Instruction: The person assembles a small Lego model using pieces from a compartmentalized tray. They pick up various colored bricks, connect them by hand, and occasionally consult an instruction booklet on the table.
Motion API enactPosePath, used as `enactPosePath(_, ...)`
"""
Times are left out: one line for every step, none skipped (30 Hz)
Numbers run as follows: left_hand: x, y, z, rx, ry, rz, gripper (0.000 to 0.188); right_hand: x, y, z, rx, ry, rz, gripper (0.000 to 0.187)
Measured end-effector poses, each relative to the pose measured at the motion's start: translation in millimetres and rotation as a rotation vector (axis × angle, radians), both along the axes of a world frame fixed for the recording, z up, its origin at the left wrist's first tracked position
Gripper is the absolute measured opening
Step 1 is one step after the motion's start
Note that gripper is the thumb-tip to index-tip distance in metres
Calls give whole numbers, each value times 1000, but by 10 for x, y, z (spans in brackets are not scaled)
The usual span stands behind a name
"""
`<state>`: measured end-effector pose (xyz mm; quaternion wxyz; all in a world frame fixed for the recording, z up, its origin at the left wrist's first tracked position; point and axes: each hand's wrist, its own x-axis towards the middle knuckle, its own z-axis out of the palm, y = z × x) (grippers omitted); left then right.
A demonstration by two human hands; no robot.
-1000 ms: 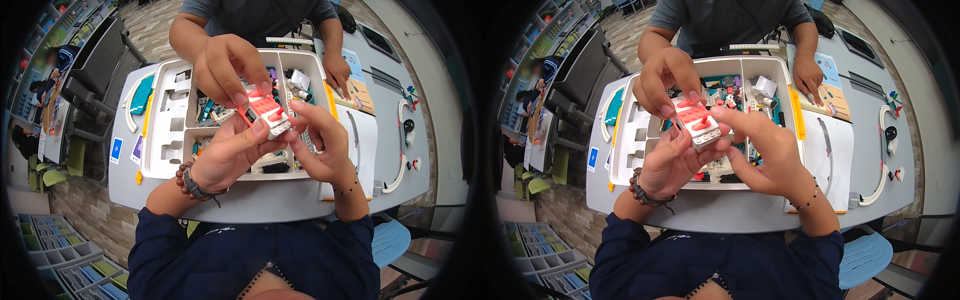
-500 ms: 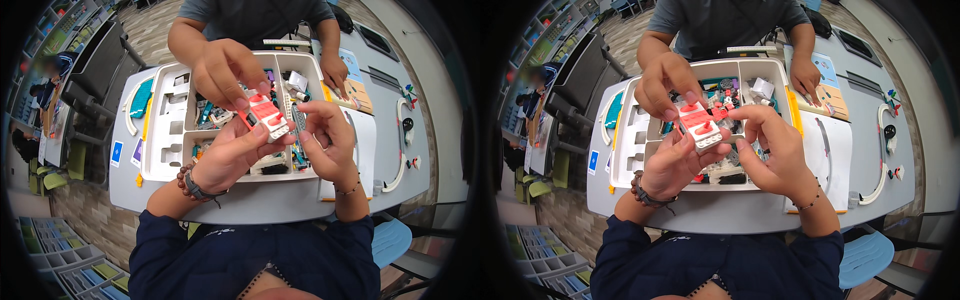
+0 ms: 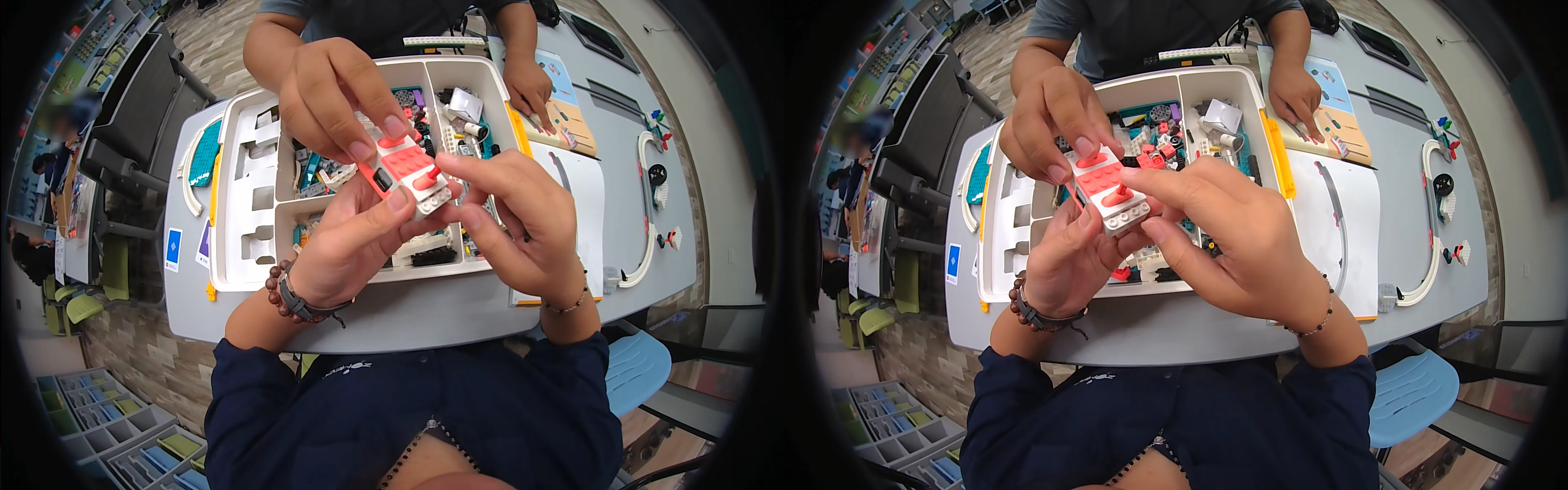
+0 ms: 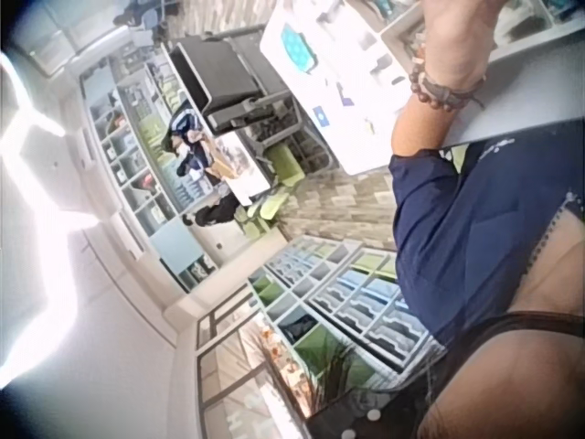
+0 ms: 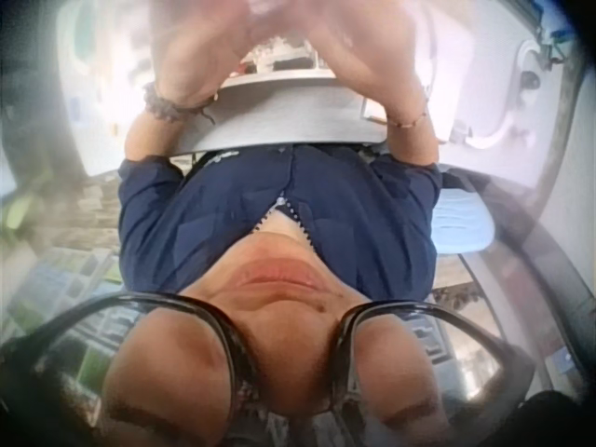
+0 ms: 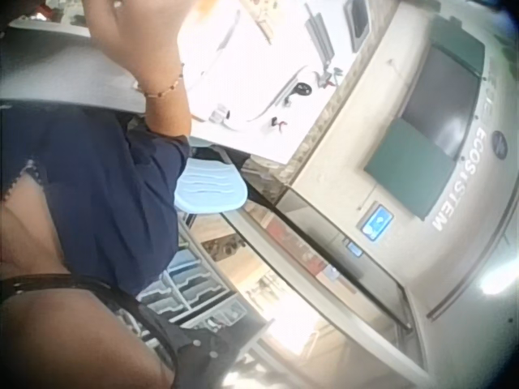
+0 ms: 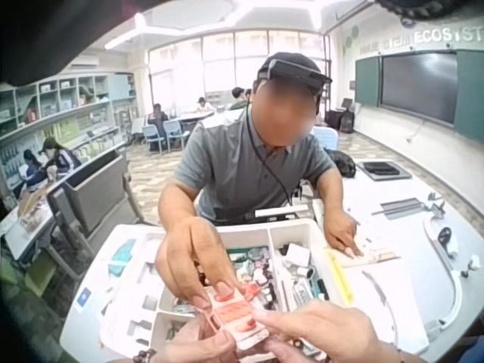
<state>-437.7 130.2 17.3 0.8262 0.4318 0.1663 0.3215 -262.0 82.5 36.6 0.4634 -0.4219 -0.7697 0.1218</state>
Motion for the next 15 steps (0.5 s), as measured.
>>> enactPosePath(2, -3, 4, 15, 6, 2, 58, -5, 3, -7, 0, 4, -4, 34)
enactPosePath(1, -4, 9, 19, 18, 0, 58, -10, 7, -12, 0, 7, -7, 33)
enactPosePath(0, -4, 13, 22, 30, -2, 59, -15, 9, -21, 0, 11, -11, 33)
enactPosePath(0, -4, 12, 26, 40, -4, 59, -19, 10, -28, 0, 24, -18, 31)
enactPosePath(3, -4, 5, 36, 42, -10, 60, -22, 12, -37, 1, 37, -25, 29)
enactPosePath(8, -5, -4, 45, 44, -17, 62, -25, 13, -45, 1, 50, -32, 28)
enactPosePath(8, -13, -15, 53, 45, -22, 64, -21, 0, -46, -24, 60, -23, 26)
enactPosePath(-15, -14, -16, 62, 54, -54, 60, -12, -20, -37, -48, 70, -14, 25)
enactPosePath(-55, -12, -9, 71, 64, -86, 56, -8, -32, -27, -73, 81, -5, 24)
enactPosePath(-79, -20, -11, 77, 71, -118, 52, -12, -39, -20, -34, 62, 4, 23)
enactPosePath(-50, -43, -21, 43, 62, -64, 55, -17, -43, -13, 5, 44, 15, 23)
enactPosePath(-65, -55, -27, 72, 66, -63, 57, -22, -46, -17, 45, 26, 26, 23)
enactPosePath(-83, -56, -12, 105, 70, -68, 58, -19, -43, -31, 134, -17, 38, 26)
enactPosePath(-95, -60, 13, 138, 74, -71, 60, -28, -61, -21, 165, -43, 26, 26)
enactPosePath(-95, -61, 83, 112, 77, -90, 60, -43, -90, 0, 196, -70, 14, 26)
